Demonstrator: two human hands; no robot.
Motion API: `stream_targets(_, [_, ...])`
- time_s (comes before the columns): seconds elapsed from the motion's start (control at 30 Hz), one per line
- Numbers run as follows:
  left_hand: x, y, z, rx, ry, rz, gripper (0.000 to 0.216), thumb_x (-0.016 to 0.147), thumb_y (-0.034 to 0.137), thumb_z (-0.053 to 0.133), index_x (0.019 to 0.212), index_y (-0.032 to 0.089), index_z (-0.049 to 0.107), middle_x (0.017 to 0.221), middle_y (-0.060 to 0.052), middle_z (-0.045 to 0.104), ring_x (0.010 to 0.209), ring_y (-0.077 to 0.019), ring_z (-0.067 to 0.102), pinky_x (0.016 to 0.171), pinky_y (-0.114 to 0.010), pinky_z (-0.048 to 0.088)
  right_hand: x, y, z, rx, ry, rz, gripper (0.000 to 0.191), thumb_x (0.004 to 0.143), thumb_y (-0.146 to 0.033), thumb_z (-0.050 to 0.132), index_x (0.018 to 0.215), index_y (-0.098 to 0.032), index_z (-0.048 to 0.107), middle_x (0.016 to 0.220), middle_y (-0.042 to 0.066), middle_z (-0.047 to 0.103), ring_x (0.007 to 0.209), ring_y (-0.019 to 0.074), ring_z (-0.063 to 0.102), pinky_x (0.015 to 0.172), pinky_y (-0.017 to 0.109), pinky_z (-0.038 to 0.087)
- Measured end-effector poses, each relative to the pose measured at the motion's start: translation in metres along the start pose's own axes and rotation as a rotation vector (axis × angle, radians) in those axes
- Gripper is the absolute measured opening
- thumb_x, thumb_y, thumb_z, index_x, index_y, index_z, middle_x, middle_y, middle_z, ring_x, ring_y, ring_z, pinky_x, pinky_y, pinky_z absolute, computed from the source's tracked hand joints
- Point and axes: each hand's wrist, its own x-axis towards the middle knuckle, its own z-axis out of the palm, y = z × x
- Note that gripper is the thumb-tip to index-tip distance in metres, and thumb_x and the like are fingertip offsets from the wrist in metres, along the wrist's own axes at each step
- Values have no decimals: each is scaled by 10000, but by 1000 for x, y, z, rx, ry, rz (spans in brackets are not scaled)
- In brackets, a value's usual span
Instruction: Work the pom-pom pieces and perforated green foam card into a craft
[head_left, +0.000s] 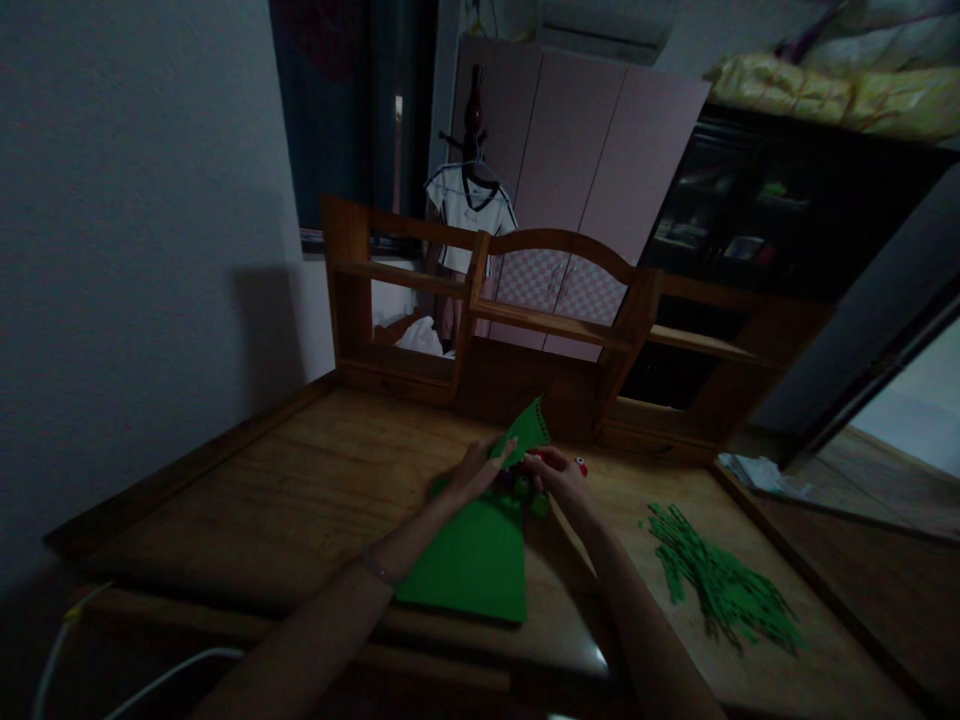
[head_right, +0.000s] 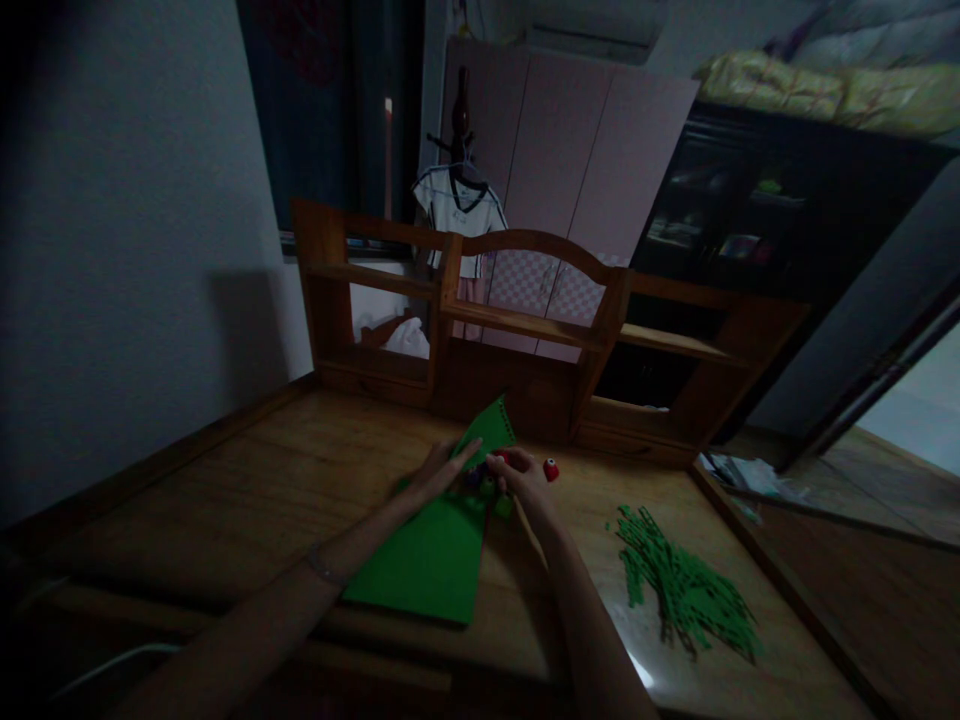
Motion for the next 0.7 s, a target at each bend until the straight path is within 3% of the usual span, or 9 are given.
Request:
stream_targets(0.27, [4, -11, 3, -143, 60, -129, 543, 805, 606, 467, 892, 127, 710, 861, -82, 708, 823, -214, 638, 704, -273, 463, 3, 3, -3, 19, 71, -46, 356, 668, -473, 735, 880, -191, 690, 725, 13, 647, 636, 144, 558, 613, 260, 406])
stream_targets(0.37, [5, -13, 4, -196, 71, -164, 545, 780, 613, 495, 872, 120, 708, 849, -80, 706, 811, -214, 639, 687, -274, 468, 3, 2, -3, 92, 52, 7, 340, 667, -486, 736, 812, -184, 680, 667, 0, 617, 568, 119, 520, 564, 247, 389])
stream_targets(0.53, [7, -19, 6, -255, 117, -228, 566, 750, 628, 526, 906, 112, 700, 831, -82, 704, 783, -215, 645, 663, -278, 477, 4, 2, -2, 275, -32, 112, 363, 680, -477, 735, 867, -170, 682, 752, 24, 643, 558, 99, 524, 516, 224, 391])
stream_targets(0.7, [10, -24, 9, -264, 156, -268, 553, 746, 626, 531, 888, 120, 702, 821, -84, 703, 766, -206, 651, 651, -276, 484, 7, 2, -3, 378, 7, 148, 354, 692, -476, 727, 866, -173, 668, 755, 27, 648, 538, 100, 540, 473, 218, 388])
